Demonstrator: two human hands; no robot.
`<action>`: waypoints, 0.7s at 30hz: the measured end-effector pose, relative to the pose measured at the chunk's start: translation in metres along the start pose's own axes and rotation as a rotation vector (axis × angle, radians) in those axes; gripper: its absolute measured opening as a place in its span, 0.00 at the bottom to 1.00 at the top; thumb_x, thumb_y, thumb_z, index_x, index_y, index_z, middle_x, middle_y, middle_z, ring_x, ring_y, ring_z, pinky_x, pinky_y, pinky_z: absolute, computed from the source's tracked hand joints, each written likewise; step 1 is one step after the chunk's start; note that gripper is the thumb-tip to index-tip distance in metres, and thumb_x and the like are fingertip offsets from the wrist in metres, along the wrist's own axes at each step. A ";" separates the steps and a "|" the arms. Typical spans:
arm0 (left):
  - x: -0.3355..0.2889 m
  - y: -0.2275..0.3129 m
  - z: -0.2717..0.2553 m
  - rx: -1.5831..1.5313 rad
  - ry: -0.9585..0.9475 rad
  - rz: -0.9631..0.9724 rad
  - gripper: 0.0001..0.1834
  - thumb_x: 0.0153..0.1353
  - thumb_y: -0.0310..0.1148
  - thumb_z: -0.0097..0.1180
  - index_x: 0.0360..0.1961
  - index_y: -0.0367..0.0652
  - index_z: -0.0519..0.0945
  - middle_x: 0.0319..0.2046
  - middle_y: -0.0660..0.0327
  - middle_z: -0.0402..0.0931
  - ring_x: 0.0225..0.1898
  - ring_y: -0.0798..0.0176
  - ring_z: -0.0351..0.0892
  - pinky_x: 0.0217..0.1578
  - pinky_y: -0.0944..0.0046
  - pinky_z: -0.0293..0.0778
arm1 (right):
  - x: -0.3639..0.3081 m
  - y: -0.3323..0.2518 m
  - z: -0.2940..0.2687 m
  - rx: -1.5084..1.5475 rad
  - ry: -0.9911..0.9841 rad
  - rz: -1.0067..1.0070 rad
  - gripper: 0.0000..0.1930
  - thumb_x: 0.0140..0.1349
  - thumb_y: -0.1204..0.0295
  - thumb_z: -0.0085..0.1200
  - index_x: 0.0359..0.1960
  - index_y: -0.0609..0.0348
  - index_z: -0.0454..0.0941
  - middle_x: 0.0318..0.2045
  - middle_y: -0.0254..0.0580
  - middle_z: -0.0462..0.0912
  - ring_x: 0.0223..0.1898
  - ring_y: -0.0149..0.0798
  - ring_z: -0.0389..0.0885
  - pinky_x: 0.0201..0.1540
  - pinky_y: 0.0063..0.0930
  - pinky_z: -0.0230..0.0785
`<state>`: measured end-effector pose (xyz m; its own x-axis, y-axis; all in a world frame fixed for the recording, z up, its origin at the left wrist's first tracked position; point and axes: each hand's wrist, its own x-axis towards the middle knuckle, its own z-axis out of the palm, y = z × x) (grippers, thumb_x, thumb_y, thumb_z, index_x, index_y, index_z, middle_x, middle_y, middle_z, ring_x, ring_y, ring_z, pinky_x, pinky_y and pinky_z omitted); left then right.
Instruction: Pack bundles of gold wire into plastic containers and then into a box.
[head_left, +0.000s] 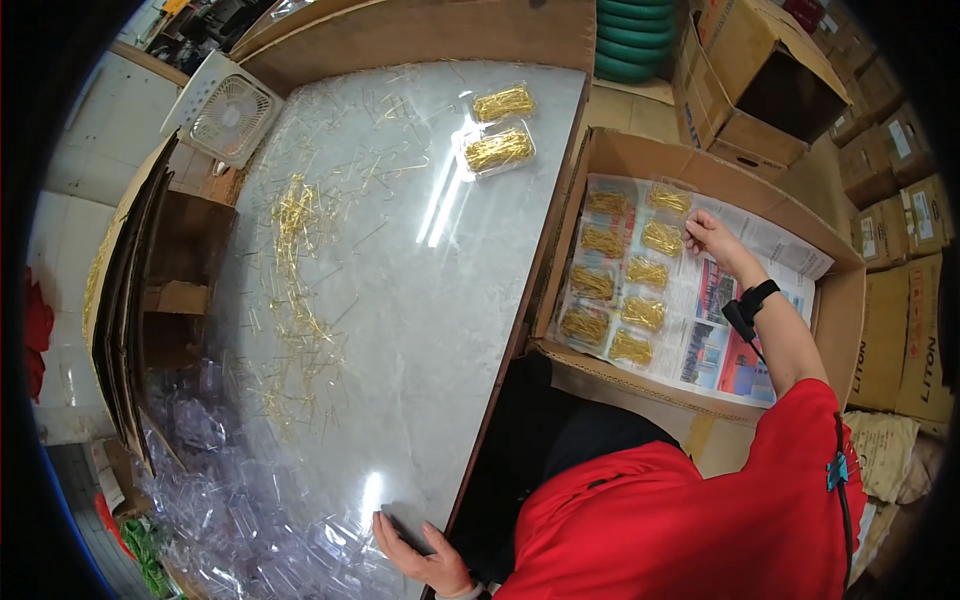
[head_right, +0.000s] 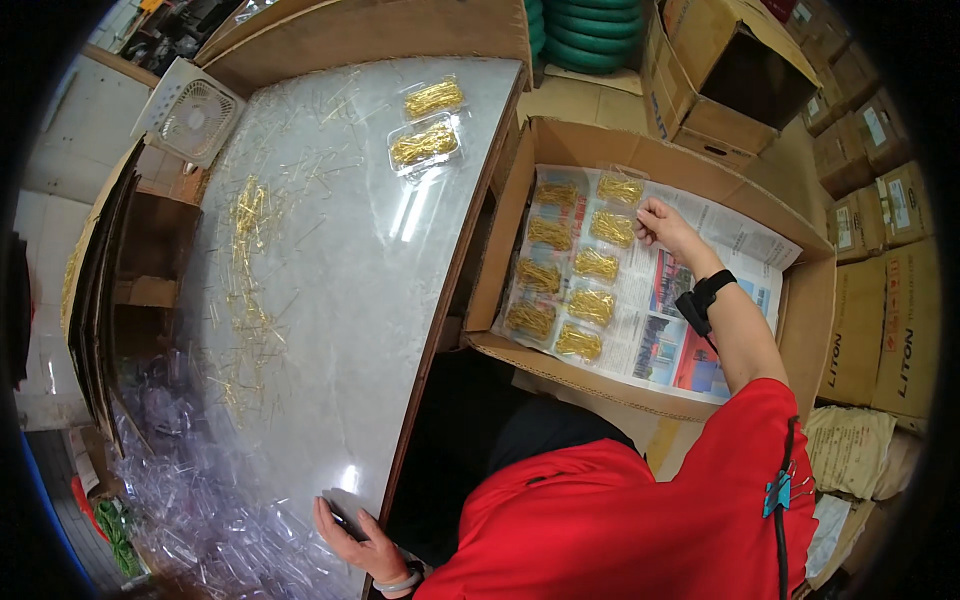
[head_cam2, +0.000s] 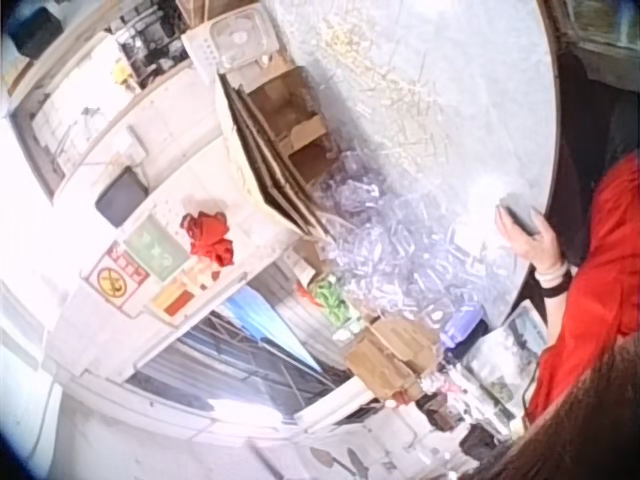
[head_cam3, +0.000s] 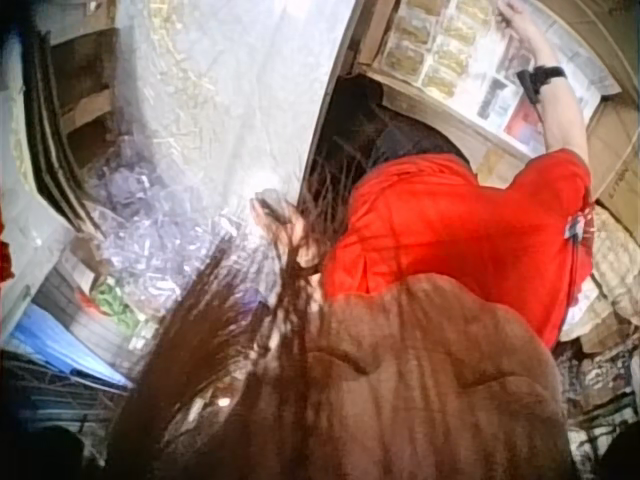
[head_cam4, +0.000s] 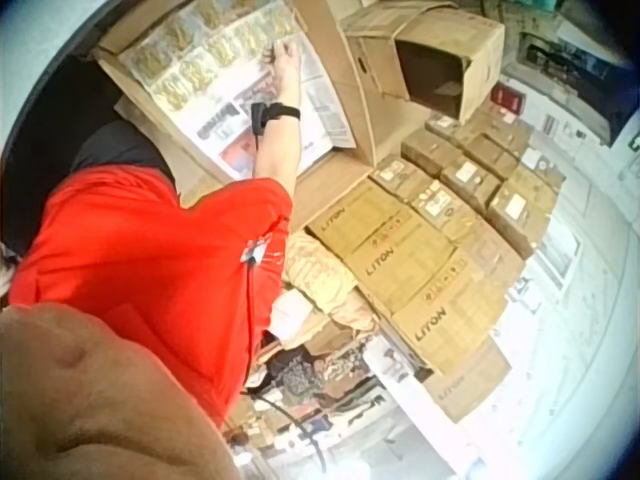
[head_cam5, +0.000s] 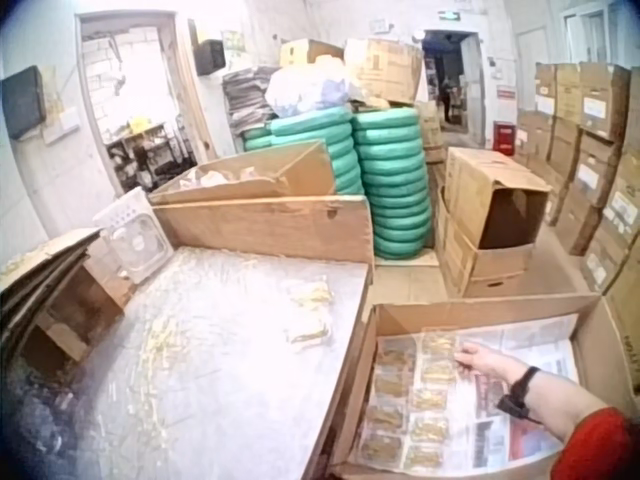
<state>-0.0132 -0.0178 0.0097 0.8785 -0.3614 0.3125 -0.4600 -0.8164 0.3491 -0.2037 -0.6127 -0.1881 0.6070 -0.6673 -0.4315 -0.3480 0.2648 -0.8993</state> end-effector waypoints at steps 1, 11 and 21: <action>0.000 0.000 0.000 -0.004 0.006 -0.006 0.29 0.65 0.31 0.52 0.66 0.28 0.67 0.65 0.40 0.66 0.66 0.40 0.65 0.67 0.49 0.60 | -0.001 0.000 0.002 -0.007 -0.005 -0.021 0.07 0.76 0.65 0.47 0.38 0.50 0.70 0.30 0.28 0.76 0.29 0.25 0.75 0.32 0.21 0.70; 0.001 0.003 -0.001 0.016 0.007 -0.021 0.29 0.65 0.31 0.52 0.66 0.29 0.67 0.65 0.41 0.66 0.66 0.40 0.65 0.67 0.49 0.61 | 0.009 -0.009 -0.007 -0.029 -0.078 0.148 0.08 0.75 0.66 0.48 0.37 0.52 0.71 0.28 0.30 0.77 0.28 0.25 0.77 0.31 0.20 0.71; 0.000 0.004 0.000 0.036 0.003 -0.036 0.28 0.66 0.32 0.51 0.65 0.28 0.68 0.65 0.40 0.66 0.66 0.39 0.66 0.66 0.49 0.61 | 0.013 -0.032 -0.005 -0.186 -0.096 0.244 0.07 0.70 0.67 0.47 0.35 0.54 0.72 0.23 0.31 0.77 0.23 0.27 0.77 0.24 0.22 0.69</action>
<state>-0.0149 -0.0208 0.0110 0.8940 -0.3300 0.3030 -0.4230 -0.8446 0.3282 -0.1879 -0.6335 -0.1643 0.5514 -0.5286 -0.6454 -0.6107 0.2713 -0.7439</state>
